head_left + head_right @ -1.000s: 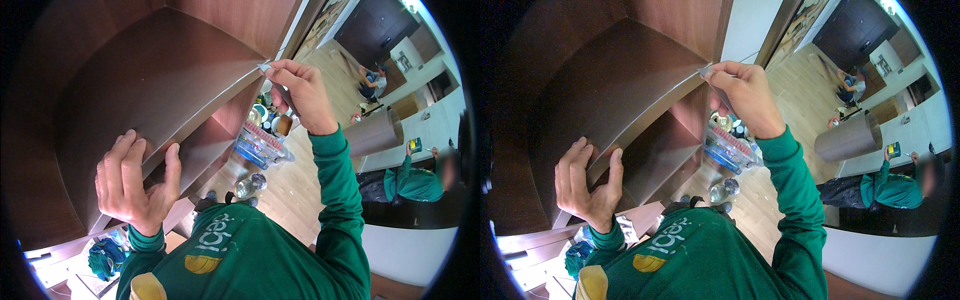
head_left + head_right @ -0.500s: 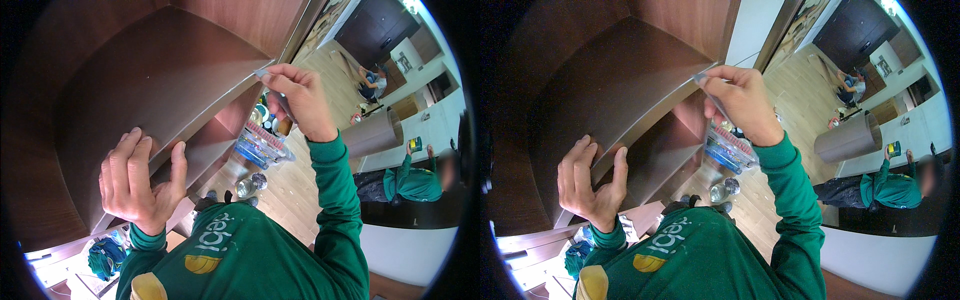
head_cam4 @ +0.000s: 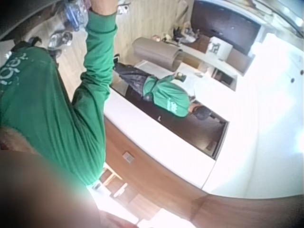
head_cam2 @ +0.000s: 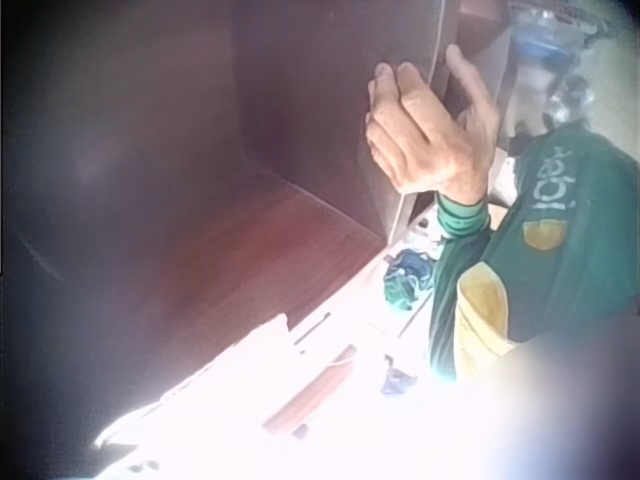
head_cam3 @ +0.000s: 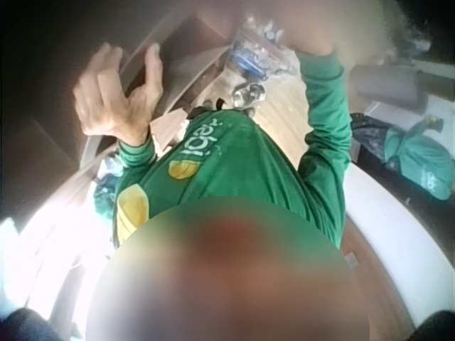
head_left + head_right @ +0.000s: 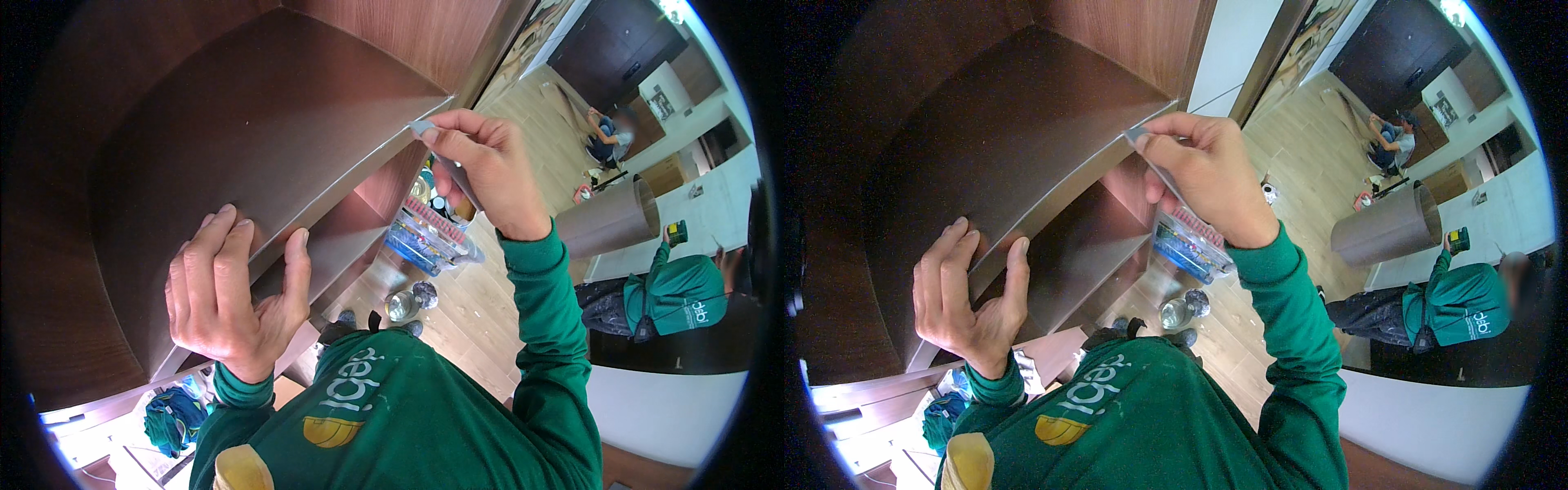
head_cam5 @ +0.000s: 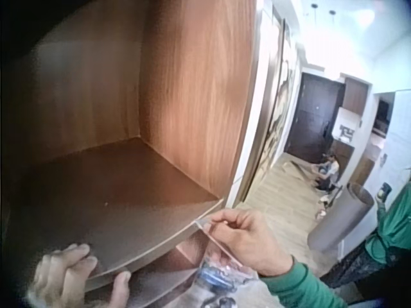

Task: The person uses a utility knife to trim and scrape the edges of a wooden cabinet shelf. They repeatedly scrape along the edge, then peel away a thin strip of veneer or edge banding by hand. The person continues scraping and peeling along the same edge throughout the clip.

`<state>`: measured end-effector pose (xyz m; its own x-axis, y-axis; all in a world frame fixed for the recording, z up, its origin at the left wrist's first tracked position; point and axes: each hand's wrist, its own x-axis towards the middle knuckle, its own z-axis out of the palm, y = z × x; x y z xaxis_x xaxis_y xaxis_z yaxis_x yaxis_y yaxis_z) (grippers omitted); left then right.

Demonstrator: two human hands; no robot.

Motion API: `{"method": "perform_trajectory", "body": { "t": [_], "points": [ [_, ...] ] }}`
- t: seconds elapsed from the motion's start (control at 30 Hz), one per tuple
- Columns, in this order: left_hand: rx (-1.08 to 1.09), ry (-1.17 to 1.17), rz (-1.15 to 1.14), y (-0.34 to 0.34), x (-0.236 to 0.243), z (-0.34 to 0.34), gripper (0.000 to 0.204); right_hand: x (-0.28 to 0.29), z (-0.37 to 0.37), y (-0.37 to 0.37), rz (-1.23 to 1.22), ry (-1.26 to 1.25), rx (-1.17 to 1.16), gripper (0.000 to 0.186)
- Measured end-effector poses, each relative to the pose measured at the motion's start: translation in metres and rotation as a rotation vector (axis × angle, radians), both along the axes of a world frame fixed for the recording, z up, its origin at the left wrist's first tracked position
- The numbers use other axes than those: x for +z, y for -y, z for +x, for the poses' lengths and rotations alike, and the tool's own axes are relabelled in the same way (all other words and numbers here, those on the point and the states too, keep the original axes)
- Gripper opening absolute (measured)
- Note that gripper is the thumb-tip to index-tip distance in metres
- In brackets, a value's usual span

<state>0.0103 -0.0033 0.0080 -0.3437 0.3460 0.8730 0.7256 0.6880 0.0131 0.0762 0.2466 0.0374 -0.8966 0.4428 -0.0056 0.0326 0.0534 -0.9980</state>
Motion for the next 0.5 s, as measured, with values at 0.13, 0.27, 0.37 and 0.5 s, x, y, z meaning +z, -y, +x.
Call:
{"method": "perform_trajectory", "body": {
  "t": [0.13, 0.27, 0.37, 0.5],
  "points": [
    [-0.027, -0.017, 0.018, 0.002, -0.008, 0.0, 0.033, -0.008, -0.002, 0.004, -0.02, -0.002, 0.002, 0.019],
    [-0.046, -0.006, 0.03, 0.003, -0.017, -0.005, 0.033, -0.019, 0.003, -0.002, -0.049, -0.085, 0.015, 0.022],
    [-0.059, -0.014, 0.037, 0.001, -0.02, -0.008, 0.033, -0.023, 0.022, -0.021, -0.088, -0.164, -0.165, 0.025],
    [-0.027, 0.089, 0.005, 0.001, -0.021, -0.012, 0.032, -0.041, 0.054, -0.047, -0.082, -0.18, -0.286, 0.028]
  ]
}}
